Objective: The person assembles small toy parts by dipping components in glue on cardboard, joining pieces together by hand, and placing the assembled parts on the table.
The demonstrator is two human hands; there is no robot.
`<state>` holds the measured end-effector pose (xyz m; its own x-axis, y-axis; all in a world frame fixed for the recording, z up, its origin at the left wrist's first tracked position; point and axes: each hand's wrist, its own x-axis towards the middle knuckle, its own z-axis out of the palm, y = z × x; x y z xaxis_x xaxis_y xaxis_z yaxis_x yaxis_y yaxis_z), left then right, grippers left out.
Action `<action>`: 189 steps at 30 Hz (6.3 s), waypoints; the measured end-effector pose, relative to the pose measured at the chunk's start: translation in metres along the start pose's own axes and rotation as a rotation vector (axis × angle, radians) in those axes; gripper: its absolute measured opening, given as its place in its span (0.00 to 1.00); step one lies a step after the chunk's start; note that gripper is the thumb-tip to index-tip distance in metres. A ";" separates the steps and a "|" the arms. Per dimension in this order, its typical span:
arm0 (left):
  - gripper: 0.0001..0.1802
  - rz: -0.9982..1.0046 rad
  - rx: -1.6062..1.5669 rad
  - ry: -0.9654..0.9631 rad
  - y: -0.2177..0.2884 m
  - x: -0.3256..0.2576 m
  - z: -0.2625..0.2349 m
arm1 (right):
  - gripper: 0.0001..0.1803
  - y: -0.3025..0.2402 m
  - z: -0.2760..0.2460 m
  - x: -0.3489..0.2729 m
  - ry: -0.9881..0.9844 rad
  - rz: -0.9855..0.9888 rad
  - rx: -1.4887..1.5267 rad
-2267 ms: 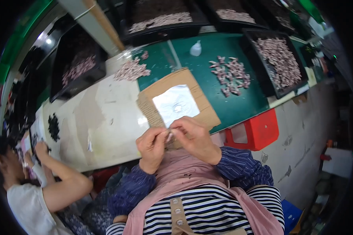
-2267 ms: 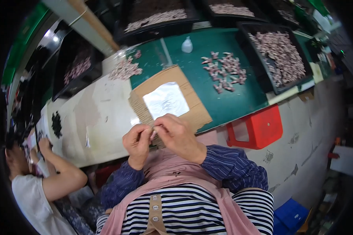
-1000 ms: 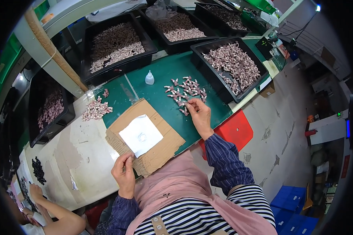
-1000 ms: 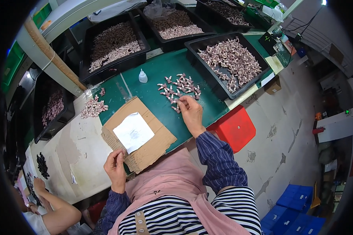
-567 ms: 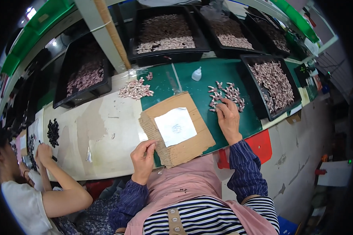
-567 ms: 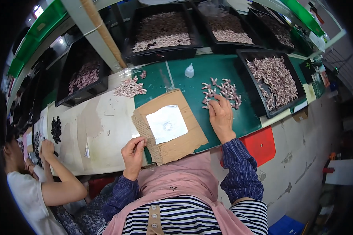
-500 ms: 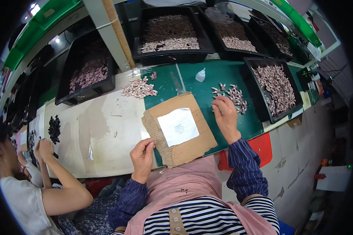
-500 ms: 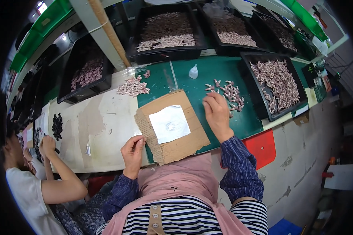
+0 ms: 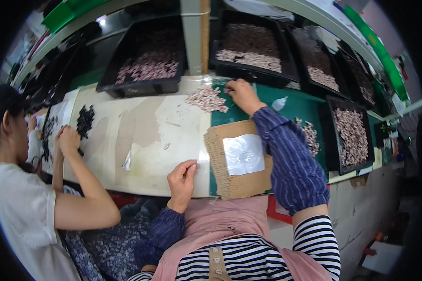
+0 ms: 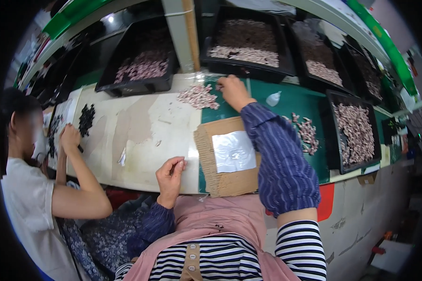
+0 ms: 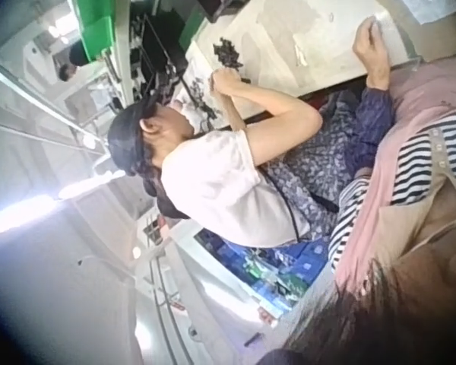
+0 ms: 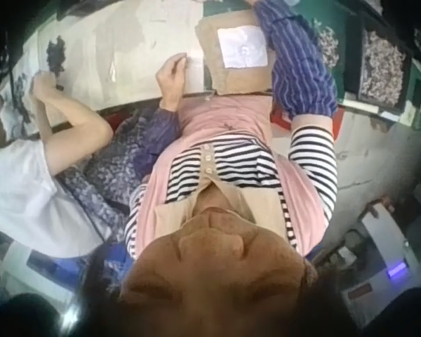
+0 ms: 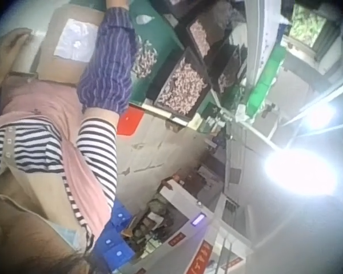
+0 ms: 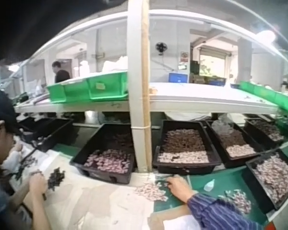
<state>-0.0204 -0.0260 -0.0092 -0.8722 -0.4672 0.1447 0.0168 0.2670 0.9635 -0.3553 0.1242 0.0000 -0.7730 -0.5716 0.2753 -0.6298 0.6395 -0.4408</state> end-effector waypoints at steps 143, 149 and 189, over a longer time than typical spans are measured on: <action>0.06 0.352 0.698 -0.106 -0.006 0.170 0.070 | 0.07 -0.109 -0.075 -0.227 0.126 0.406 0.506; 0.07 0.356 0.711 -0.097 -0.009 0.173 0.069 | 0.06 -0.108 -0.079 -0.212 0.105 0.247 0.283; 0.07 -0.382 -0.492 -0.353 0.025 0.021 0.045 | 0.04 -0.097 -0.073 -0.184 -0.257 0.148 -0.055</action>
<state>-0.0598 0.0086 0.0078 -0.9657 -0.1297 -0.2247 -0.1757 -0.3107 0.9341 -0.1576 0.2045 0.0548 -0.8169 -0.5765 -0.0168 -0.5200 0.7488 -0.4109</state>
